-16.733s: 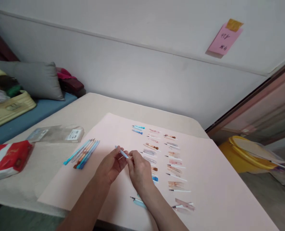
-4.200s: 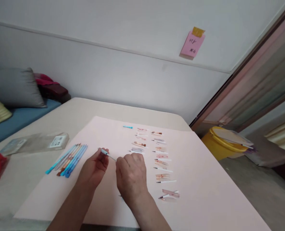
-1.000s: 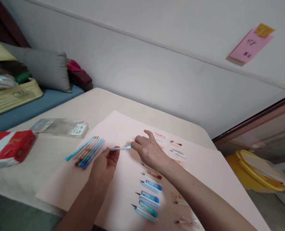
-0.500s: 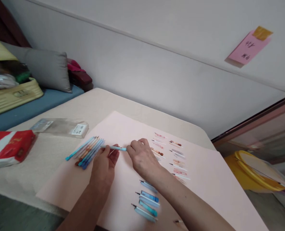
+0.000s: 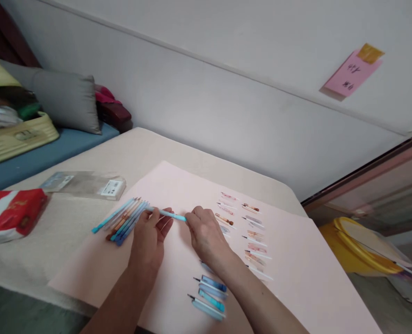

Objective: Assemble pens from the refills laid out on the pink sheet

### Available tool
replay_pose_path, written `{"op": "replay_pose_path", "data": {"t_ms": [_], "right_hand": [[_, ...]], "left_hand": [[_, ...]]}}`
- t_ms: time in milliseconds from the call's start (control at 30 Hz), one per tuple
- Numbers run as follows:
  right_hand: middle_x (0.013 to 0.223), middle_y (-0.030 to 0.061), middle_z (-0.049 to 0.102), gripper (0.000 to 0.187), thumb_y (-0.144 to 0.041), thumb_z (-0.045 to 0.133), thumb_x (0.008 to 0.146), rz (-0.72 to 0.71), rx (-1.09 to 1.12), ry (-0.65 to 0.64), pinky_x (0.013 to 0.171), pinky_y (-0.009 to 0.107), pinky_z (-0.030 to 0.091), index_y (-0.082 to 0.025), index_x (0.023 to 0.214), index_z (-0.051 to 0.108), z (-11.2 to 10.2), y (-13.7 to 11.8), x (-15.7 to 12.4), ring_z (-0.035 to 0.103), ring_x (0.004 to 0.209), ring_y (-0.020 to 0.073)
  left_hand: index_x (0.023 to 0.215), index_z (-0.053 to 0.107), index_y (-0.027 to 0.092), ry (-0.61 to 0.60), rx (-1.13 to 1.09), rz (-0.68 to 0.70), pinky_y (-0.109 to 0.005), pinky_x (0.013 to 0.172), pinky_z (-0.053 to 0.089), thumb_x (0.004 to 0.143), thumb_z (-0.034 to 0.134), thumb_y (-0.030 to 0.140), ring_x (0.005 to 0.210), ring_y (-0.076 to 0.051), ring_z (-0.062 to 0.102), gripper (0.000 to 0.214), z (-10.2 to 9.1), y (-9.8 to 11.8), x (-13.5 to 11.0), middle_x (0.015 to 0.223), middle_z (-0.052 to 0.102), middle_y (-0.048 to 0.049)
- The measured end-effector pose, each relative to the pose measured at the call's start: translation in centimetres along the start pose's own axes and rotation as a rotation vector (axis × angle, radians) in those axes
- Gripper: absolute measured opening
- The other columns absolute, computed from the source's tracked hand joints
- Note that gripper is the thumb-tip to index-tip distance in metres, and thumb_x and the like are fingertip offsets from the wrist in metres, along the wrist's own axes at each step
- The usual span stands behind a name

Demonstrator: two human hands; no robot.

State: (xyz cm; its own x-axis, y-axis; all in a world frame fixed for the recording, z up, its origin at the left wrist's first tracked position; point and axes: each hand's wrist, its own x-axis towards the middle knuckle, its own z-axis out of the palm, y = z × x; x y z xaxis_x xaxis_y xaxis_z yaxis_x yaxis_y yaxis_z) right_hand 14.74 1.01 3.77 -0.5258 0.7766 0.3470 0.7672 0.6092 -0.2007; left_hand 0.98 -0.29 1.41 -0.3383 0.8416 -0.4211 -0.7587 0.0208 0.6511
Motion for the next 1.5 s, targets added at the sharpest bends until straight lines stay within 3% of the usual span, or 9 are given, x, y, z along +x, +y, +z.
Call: {"op": "replay_pose_path", "data": {"t_ms": [400, 667, 800, 967, 1167, 1267, 1333, 1433, 1500], "right_hand": [[0.072, 0.0028, 0.050, 0.020, -0.024, 0.040, 0.091, 0.358, 0.318, 0.180, 0.059, 0.028, 0.040, -0.023, 0.082, 0.058, -0.3, -2.2, -5.4, 0.050, 0.068, 0.0172], [0.062, -0.0036, 0.053, 0.009, -0.030, 0.044, 0.088, 0.634, 0.694, 0.228, 0.055, 0.025, 0.040, -0.022, 0.086, 0.049, 0.8, -1.5, -7.3, 0.050, 0.053, 0.0129], [0.060, -0.0040, 0.051, 0.017, -0.032, 0.039, 0.090, 0.642, 0.767, 0.226, 0.056, 0.024, 0.039, -0.022, 0.077, 0.046, 1.1, -1.6, -7.4, 0.049, 0.054, 0.0125], [0.061, -0.0041, 0.051, 0.010, -0.025, 0.056, 0.077, 0.639, 0.556, 0.203, 0.054, 0.024, 0.035, -0.023, 0.073, 0.048, 0.5, -1.7, -7.9, 0.047, 0.058, 0.0138], [0.057, -0.0021, 0.055, 0.030, -0.033, 0.036, 0.090, 0.660, 0.757, 0.076, 0.050, 0.022, 0.038, -0.021, 0.067, 0.052, 0.7, -1.1, -8.4, 0.052, 0.049, 0.0116], [0.058, -0.0048, 0.055, 0.009, -0.030, 0.052, 0.081, 0.682, 0.715, 0.126, 0.050, 0.021, 0.037, -0.022, 0.079, 0.053, 0.8, -1.4, -8.3, 0.051, 0.051, 0.0112], [0.058, -0.0065, 0.054, 0.014, -0.024, 0.061, 0.071, 0.692, 0.643, 0.166, 0.051, 0.020, 0.036, -0.022, 0.082, 0.051, 0.8, -1.6, -8.3, 0.050, 0.053, 0.0113], [0.057, -0.0053, 0.054, 0.005, -0.022, 0.056, 0.074, 0.701, 0.710, 0.152, 0.050, 0.020, 0.036, -0.021, 0.074, 0.051, 0.8, -1.6, -8.1, 0.050, 0.052, 0.0111], [0.058, -0.0030, 0.055, 0.012, -0.026, 0.049, 0.080, 0.693, 0.775, 0.132, 0.051, 0.020, 0.037, -0.020, 0.070, 0.054, 0.8, -1.5, -8.1, 0.052, 0.053, 0.0115]], "left_hand": [[0.081, 0.054, 0.017, -0.222, 0.140, -0.008, -0.033, 0.076, 0.049, 0.072, 0.066, 0.038, 0.082, -0.017, 0.064, 0.026, 0.3, -1.6, -2.5, 0.084, 0.067, -0.0070], [0.081, 0.051, 0.017, -0.304, 0.241, -0.025, -0.030, 0.068, 0.050, 0.073, 0.063, 0.039, 0.079, -0.018, 0.064, 0.026, 0.2, -2.4, -3.5, 0.084, 0.067, -0.0078], [0.081, 0.051, 0.017, -0.309, 0.258, 0.040, -0.032, 0.070, 0.050, 0.076, 0.060, 0.038, 0.080, -0.019, 0.064, 0.023, 0.2, -2.9, -3.5, 0.082, 0.066, -0.0069], [0.081, 0.051, 0.017, -0.326, 0.267, 0.041, -0.034, 0.073, 0.050, 0.076, 0.060, 0.037, 0.077, -0.018, 0.064, 0.023, 0.4, -3.5, -3.8, 0.080, 0.065, -0.0056], [0.082, 0.052, 0.016, -0.364, 0.311, 0.042, -0.037, 0.076, 0.050, 0.076, 0.060, 0.038, 0.078, -0.018, 0.063, 0.024, 0.4, -3.8, -4.0, 0.079, 0.066, -0.0063], [0.083, 0.052, 0.016, -0.367, 0.325, 0.036, -0.037, 0.078, 0.049, 0.077, 0.059, 0.038, 0.079, -0.018, 0.063, 0.023, 0.2, -3.6, -3.9, 0.081, 0.066, -0.0059], [0.084, 0.052, 0.017, -0.369, 0.327, 0.029, -0.038, 0.078, 0.049, 0.078, 0.058, 0.038, 0.079, -0.018, 0.063, 0.023, 0.1, -3.5, -3.8, 0.082, 0.066, -0.0060], [0.085, 0.052, 0.016, -0.376, 0.325, 0.022, -0.038, 0.077, 0.049, 0.077, 0.059, 0.038, 0.079, -0.019, 0.063, 0.024, 0.1, -3.3, -3.7, 0.082, 0.066, -0.0066], [0.084, 0.052, 0.016, -0.377, 0.325, 0.029, -0.038, 0.077, 0.049, 0.077, 0.059, 0.038, 0.078, -0.019, 0.063, 0.024, 0.1, -3.3, -3.7, 0.082, 0.066, -0.0068]]}}
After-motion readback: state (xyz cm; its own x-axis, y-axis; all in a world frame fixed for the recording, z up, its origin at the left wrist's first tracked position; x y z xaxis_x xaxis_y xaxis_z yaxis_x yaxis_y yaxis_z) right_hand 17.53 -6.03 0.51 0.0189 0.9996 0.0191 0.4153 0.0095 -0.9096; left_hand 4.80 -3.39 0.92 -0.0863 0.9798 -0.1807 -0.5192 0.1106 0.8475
